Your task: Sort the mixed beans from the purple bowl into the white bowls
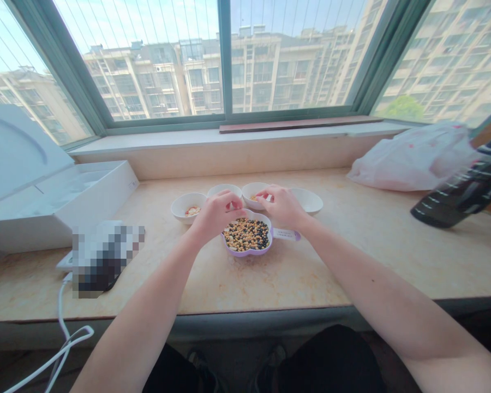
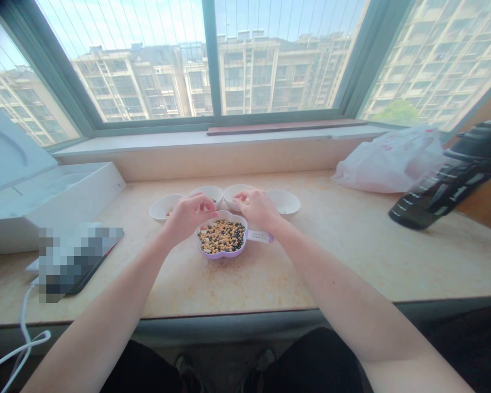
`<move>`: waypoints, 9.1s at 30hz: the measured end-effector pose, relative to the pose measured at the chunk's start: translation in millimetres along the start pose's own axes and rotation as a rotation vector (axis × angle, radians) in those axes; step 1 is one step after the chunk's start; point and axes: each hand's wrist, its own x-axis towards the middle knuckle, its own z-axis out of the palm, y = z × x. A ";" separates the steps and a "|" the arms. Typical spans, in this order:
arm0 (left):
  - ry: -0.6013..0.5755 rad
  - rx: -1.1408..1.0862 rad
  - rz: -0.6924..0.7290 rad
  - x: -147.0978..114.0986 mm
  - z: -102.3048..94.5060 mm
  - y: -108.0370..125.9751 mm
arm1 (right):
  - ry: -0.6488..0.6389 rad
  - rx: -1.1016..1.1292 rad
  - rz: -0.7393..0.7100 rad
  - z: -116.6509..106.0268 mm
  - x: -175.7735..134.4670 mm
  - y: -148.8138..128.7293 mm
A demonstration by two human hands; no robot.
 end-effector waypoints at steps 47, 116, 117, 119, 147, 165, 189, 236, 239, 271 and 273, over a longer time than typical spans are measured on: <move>-0.024 -1.238 -0.628 3.0 -0.5 -1.6 | -0.038 0.063 -0.051 2.1 -1.6 -1.5; -0.689 0.057 -0.037 -9.3 6.3 -1.4 | 0.060 -0.010 -0.002 6.6 9.7 35.9; -0.699 0.053 -0.050 -9.4 6.3 -0.6 | 0.060 -0.011 0.006 6.5 9.5 35.3; -0.705 0.050 -0.077 -9.5 6.8 0.6 | 0.055 -0.020 0.022 6.3 9.1 33.8; -0.269 0.041 -0.111 -3.3 0.0 5.6 | 0.103 -0.040 0.033 7.2 8.4 31.3; -0.183 -1.277 -0.751 2.8 -6.2 9.5 | 0.133 -0.010 0.037 5.5 5.4 22.1; -0.277 -1.256 -0.714 1.2 -6.3 12.6 | 0.119 0.037 -0.015 4.7 2.1 8.2; 0.115 -0.072 -0.094 -8.4 10.3 1.7 | -0.439 0.844 0.112 -2.4 -11.4 -23.5; 0.086 -0.055 -0.071 -8.5 10.7 1.6 | -0.471 0.925 0.155 -3.5 -11.4 -24.8; -0.316 0.286 -0.168 -9.8 0.6 1.7 | 0.145 0.015 0.063 -5.2 5.0 13.5; -0.359 0.277 -0.167 -10.3 0.2 1.4 | 0.124 -0.046 0.075 -2.1 5.7 18.5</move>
